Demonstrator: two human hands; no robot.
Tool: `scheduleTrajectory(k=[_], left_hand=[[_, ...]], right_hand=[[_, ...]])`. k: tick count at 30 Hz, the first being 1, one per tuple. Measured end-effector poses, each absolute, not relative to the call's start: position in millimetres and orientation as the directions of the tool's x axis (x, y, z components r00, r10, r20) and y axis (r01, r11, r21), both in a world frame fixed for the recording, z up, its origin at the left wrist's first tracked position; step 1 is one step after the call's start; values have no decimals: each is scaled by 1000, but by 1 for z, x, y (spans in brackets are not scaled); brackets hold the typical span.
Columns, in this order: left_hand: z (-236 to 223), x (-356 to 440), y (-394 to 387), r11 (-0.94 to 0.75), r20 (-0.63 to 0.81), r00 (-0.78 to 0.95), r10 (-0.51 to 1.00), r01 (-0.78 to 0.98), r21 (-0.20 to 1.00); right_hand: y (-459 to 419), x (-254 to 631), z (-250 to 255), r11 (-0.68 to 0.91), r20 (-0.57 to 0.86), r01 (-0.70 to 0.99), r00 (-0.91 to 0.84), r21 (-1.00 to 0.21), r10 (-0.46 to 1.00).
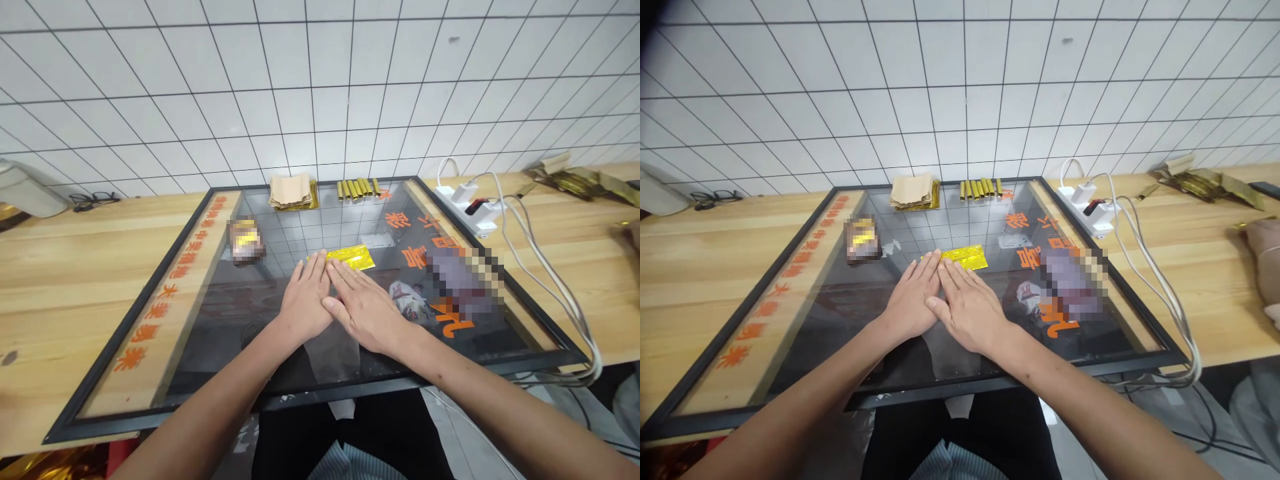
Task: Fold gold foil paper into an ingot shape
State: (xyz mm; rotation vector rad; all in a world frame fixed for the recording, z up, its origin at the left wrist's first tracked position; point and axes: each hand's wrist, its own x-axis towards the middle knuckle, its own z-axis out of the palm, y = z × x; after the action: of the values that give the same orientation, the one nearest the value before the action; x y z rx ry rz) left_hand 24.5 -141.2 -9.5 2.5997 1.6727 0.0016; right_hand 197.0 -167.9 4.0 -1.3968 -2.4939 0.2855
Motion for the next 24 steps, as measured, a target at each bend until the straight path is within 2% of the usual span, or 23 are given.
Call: scheduleTrajectory(k=[7, 18, 22, 24], left_hand=[[-8, 26, -141, -406, 8, 406, 914, 913, 35], [-10, 28, -142, -382, 44, 379, 924, 920, 85], [-9, 28, -142, -383, 34, 381, 924, 920, 78], [-8, 27, -143, -390, 27, 389, 921, 918, 72]], right_hand=[[-167, 219, -5, 483, 142, 853, -463, -198, 875], [-167, 247, -10, 402, 120, 908, -389, -113, 913], [-165, 237, -3, 354, 147, 924, -333, -146, 931], [-162, 223, 4, 401, 176, 896, -371, -191, 912]])
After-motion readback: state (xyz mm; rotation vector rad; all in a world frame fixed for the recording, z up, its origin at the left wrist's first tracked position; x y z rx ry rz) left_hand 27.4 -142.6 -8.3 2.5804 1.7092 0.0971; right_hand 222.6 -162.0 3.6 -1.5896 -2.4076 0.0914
